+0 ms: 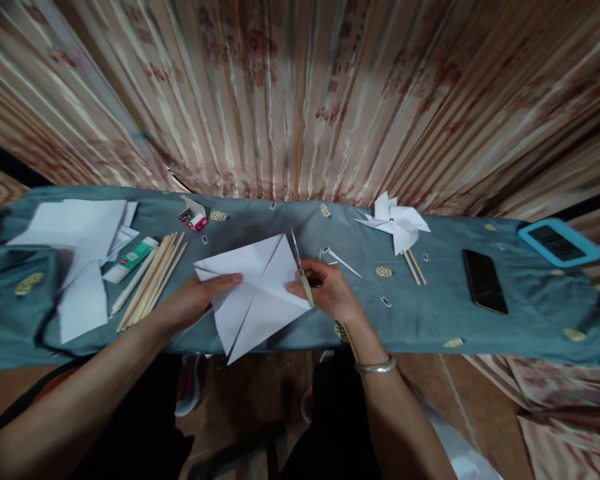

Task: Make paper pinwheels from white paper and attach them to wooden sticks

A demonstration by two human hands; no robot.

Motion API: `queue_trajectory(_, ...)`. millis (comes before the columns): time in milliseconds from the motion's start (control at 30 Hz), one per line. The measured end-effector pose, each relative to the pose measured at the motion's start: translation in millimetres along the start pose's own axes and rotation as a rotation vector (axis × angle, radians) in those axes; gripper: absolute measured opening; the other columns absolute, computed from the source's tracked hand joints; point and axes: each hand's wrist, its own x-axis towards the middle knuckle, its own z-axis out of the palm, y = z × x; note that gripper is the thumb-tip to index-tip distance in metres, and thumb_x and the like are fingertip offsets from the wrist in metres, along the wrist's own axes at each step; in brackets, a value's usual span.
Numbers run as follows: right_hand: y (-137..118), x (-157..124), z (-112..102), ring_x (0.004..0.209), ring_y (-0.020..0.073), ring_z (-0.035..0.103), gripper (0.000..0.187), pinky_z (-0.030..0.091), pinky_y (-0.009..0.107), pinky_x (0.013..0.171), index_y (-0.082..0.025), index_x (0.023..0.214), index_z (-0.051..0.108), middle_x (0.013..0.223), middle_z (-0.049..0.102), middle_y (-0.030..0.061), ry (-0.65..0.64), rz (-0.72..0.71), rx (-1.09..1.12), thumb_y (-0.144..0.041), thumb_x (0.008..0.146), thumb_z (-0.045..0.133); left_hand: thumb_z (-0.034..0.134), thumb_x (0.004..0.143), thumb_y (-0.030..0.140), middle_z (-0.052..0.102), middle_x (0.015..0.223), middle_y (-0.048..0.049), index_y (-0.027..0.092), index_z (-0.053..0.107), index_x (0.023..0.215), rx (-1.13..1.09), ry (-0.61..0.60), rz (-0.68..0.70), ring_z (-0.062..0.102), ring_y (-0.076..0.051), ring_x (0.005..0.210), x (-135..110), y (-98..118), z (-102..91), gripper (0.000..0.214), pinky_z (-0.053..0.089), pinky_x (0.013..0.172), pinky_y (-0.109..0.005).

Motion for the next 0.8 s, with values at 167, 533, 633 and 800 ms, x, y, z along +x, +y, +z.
queue_trajectory(167,0.1,2.6,13.0,0.054,0.0104,0.053,0.042,0.042,0.024,0.051,-0.02,0.082,0.067,0.065,0.065,-0.0045,0.113,0.004,0.141,-0.038,0.05,0.088,0.078,0.066,0.055,0.075,0.096,-0.0118,0.017,0.072,0.093,-0.229,-0.162,-0.09,0.069,-0.03,0.093,-0.5,12.6,0.1,0.047,0.056,0.076,-0.035)
queue_trajectory(533,0.3,16.8,56.3,0.068,0.0155,0.062,0.041,0.051,0.029,0.064,-0.022,0.086,0.064,0.076,0.07,-0.0011,0.314,-0.139,0.318,-0.045,0.058,0.082,0.082,0.065,0.037,0.072,0.112,-0.0088,0.02,0.067,0.108,-0.308,-0.164,0.126,0.062,-0.028,0.115,-5.1,-2.3,28.8,0.048,0.05,0.095,-0.04)
queue_trajectory(633,0.5,16.6,64.4,0.067,0.0164,0.063,0.042,0.051,0.029,0.062,-0.021,0.086,0.064,0.073,0.07,-0.0012,0.257,-0.13,0.31,-0.048,0.059,0.082,0.084,0.061,0.024,0.073,0.109,-0.0078,0.018,0.066,0.108,-0.238,0.012,0.202,0.064,-0.025,0.11,0.3,-9.1,34.1,0.051,0.048,0.096,-0.037)
queue_trajectory(800,-2.5,8.9,64.3,0.058,0.0125,0.057,0.044,0.045,0.025,0.054,-0.02,0.081,0.065,0.063,0.064,-0.0029,0.155,-0.073,0.233,-0.051,0.056,0.084,0.08,0.063,0.018,0.073,0.108,-0.0081,0.017,0.063,0.116,-0.142,0.13,0.35,0.065,-0.025,0.105,12.0,-6.5,23.2,0.056,0.049,0.096,-0.038)
